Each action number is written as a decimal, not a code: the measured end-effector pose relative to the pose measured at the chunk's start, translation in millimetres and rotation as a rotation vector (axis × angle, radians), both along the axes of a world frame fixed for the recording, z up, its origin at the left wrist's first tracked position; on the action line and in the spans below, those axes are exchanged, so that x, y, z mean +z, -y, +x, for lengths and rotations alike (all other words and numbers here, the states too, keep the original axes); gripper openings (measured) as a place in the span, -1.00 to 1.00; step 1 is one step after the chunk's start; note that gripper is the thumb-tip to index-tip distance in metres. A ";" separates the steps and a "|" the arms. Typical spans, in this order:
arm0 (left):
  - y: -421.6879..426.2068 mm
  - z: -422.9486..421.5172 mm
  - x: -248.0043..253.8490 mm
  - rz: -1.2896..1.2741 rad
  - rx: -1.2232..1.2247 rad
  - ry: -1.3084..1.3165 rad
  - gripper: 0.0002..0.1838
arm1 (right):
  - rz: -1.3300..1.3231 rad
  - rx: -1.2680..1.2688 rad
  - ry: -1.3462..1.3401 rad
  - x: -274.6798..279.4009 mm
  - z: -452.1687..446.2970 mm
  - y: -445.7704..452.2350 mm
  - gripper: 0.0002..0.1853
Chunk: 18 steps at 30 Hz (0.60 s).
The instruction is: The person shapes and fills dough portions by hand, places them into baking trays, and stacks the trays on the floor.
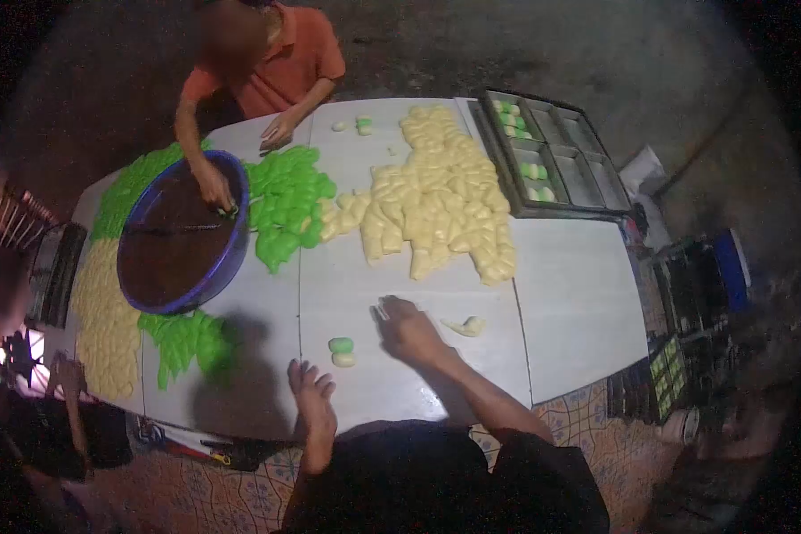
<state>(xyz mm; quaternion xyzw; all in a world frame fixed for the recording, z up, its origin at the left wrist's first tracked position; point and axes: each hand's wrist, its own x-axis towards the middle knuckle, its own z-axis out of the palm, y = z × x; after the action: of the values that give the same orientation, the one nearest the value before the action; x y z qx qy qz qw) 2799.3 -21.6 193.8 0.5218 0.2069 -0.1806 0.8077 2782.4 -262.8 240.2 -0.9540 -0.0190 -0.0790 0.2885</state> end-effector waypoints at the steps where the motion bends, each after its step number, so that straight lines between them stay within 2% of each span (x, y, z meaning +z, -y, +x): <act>1: 3.1 1.9 2.1 0.125 0.037 0.090 -0.47 | -0.109 -0.187 0.000 -36.7 -14.6 28.4 -0.51; 2: 3.1 1.5 24.8 0.131 0.052 0.104 -0.57 | -0.228 -0.374 -0.126 2.2 -38.9 38.3 -0.53; 3: 3.2 0.8 32.4 0.156 0.006 0.128 -0.62 | -0.404 -0.462 -0.207 -18.0 -60.3 58.7 -0.47; 4: 2.7 -0.3 37.3 0.181 -0.035 0.151 -0.66 | -0.474 -0.525 -0.143 -46.1 -82.5 78.6 -0.57; 6: 10.6 -0.2 39.1 0.195 -0.086 0.183 -0.80 | -0.330 -0.540 -0.144 -38.1 -92.6 63.5 -0.65; 7: 17.1 -0.6 40.4 0.191 -0.155 0.241 -0.81 | -0.256 -0.543 -0.144 -35.4 -96.5 54.9 -0.69; 9: 30.6 -4.8 50.7 0.188 -0.283 0.352 -0.81 | 0.082 -0.674 0.112 -62.8 -84.9 49.5 -0.80; 11: 38.7 -3.9 38.2 0.151 -0.365 0.499 -0.84 | 0.233 -0.608 0.113 -36.7 -69.9 46.2 -0.78; 12: 40.9 -6.2 40.1 0.144 -0.399 0.527 -0.84 | 0.406 -0.652 0.047 -37.3 -61.3 43.8 -0.75; 13: 43.3 -6.1 42.4 0.135 -0.436 0.559 -0.83 | 0.470 -0.584 0.134 -38.5 -55.1 36.2 -0.72; 14: 43.7 -6.7 52.7 0.117 -0.471 0.446 -0.82 | 0.643 -0.518 0.091 -31.9 -48.6 30.6 -0.71; 16: 46.1 -7.6 50.9 0.100 -0.501 0.510 -0.71 | 1.005 -0.429 0.007 -17.3 -39.3 14.3 -0.67; 17: 47.4 -8.7 51.6 0.062 -0.488 0.524 -0.66 | 1.059 -0.377 0.042 -8.4 -36.1 -0.4 -0.68; 18: 47.5 -7.5 59.1 0.134 -0.506 0.554 -0.64 | 1.047 -0.337 0.054 -2.1 -33.5 -15.3 -0.67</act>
<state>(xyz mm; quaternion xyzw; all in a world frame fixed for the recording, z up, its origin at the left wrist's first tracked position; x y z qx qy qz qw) 2791.8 -69.1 252.9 0.6371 -0.1434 -0.2123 0.7269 2748.9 -247.5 238.1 -0.6707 0.1685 -0.1475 0.7072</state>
